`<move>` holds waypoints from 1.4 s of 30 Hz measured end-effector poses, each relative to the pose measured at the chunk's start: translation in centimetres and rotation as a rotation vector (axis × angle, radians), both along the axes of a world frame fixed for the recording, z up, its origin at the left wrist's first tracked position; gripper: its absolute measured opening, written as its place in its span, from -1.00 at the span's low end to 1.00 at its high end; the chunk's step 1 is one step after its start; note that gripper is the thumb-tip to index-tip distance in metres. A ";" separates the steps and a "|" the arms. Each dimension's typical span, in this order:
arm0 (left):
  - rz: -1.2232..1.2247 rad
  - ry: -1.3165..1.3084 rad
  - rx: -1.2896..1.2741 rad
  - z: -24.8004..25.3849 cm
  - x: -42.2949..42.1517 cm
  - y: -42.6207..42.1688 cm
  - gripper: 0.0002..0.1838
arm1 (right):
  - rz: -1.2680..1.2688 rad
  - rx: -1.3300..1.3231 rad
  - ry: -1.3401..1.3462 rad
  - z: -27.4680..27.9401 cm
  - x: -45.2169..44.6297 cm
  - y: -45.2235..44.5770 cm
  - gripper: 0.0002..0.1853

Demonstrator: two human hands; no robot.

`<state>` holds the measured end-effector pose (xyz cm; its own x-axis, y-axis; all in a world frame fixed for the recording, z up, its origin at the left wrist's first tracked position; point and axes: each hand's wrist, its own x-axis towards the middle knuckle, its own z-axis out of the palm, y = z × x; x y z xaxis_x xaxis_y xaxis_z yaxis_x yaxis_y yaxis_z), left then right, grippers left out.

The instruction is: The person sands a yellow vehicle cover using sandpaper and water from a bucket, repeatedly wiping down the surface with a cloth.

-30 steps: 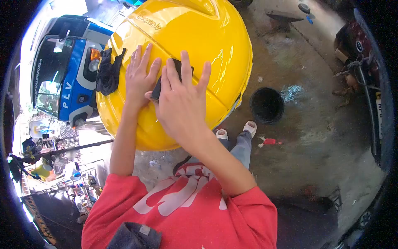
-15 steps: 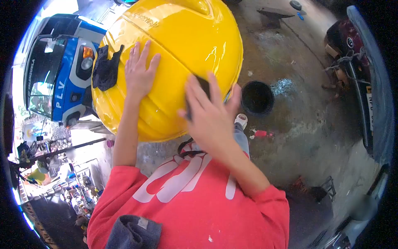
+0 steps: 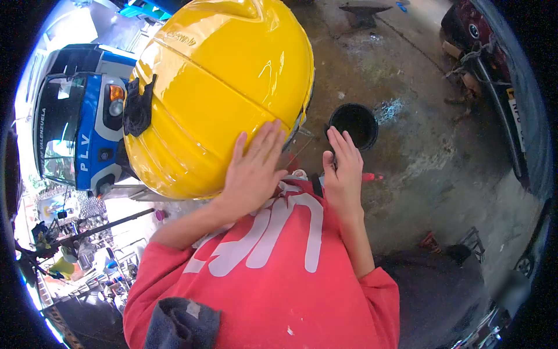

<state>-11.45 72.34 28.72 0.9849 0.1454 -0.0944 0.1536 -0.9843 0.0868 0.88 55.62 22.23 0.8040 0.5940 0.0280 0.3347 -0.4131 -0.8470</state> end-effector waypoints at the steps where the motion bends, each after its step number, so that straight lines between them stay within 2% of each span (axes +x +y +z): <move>1: 0.019 -0.033 -0.081 0.8 -0.2 0.7 -0.21 | 0.005 0.035 -0.002 -0.4 0.2 -0.2 -0.55; 3: 0.007 -0.029 -0.092 2.2 -0.4 2.1 -0.22 | 0.012 0.076 -0.004 -0.6 0.5 -0.1 -0.56; 5: -0.066 0.001 0.125 3.6 -0.1 3.3 -0.25 | 0.023 0.177 0.015 -0.8 0.6 0.3 -0.55; 6: -0.073 0.005 0.127 3.6 -0.1 3.9 -0.25 | 0.016 0.179 0.019 -0.5 0.3 0.7 -0.55; 8: 0.022 -0.104 0.086 3.5 0.2 5.4 -0.29 | 0.040 0.270 -0.094 0.8 -0.5 2.6 -0.49; 10: 0.167 -0.165 0.149 3.7 0.8 7.9 -0.36 | 0.072 0.309 -0.287 1.9 -1.3 5.1 -0.39; 12: 0.342 -0.225 0.121 3.0 0.6 11.3 -0.41 | 0.138 0.338 -0.396 1.4 -2.2 7.4 -0.35; 13: 0.338 -0.220 0.127 2.6 0.2 12.5 -0.41 | 0.133 0.343 -0.391 0.6 -2.8 7.6 -0.35; 15: 0.461 -0.300 0.084 2.3 -0.5 13.9 -0.42 | 0.155 0.224 -0.505 -1.1 -4.2 8.0 -0.34; 17: 0.472 -0.311 0.091 2.1 -0.3 13.7 -0.42 | 0.167 0.179 -0.490 -2.6 -4.6 7.9 -0.33; 23: 0.453 -0.347 0.072 1.8 -0.6 13.8 -0.42 | 0.204 0.155 -0.516 1.1 -3.9 10.2 -0.26; 27: 0.492 -0.336 0.092 1.8 -0.3 13.3 -0.43 | 0.149 0.178 -0.467 -3.3 -5.7 8.3 -0.28; 28: 0.495 -0.329 0.091 1.8 -0.5 13.4 -0.43 | 0.135 0.241 -0.432 -2.3 -5.6 8.9 -0.30; 32: 0.449 -0.369 0.081 1.5 -0.6 14.0 -0.42 | 0.188 0.213 -0.477 1.7 -4.3 10.8 -0.34; 35: 0.465 -0.379 0.070 1.7 -0.3 14.1 -0.41 | 0.115 0.082 -0.452 -2.7 -4.3 6.5 -0.38; 38: 0.494 -0.372 0.068 1.7 -0.4 13.6 -0.40 | 0.009 0.111 -0.402 -4.1 -3.8 3.6 -0.41; 40: 0.509 -0.370 0.073 1.7 -0.4 13.5 -0.40 | -0.007 0.275 -0.354 -2.5 -3.8 4.2 -0.43; 42: 0.513 -0.367 0.080 1.6 -0.4 13.6 -0.40 | 0.062 0.283 -0.414 -0.8 -4.0 6.3 -0.42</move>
<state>-11.86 85.91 30.33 0.7543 0.5999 0.2668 0.5815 -0.7991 0.1526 -3.15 61.90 21.40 0.6551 0.5631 0.5037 0.6825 -0.1551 -0.7143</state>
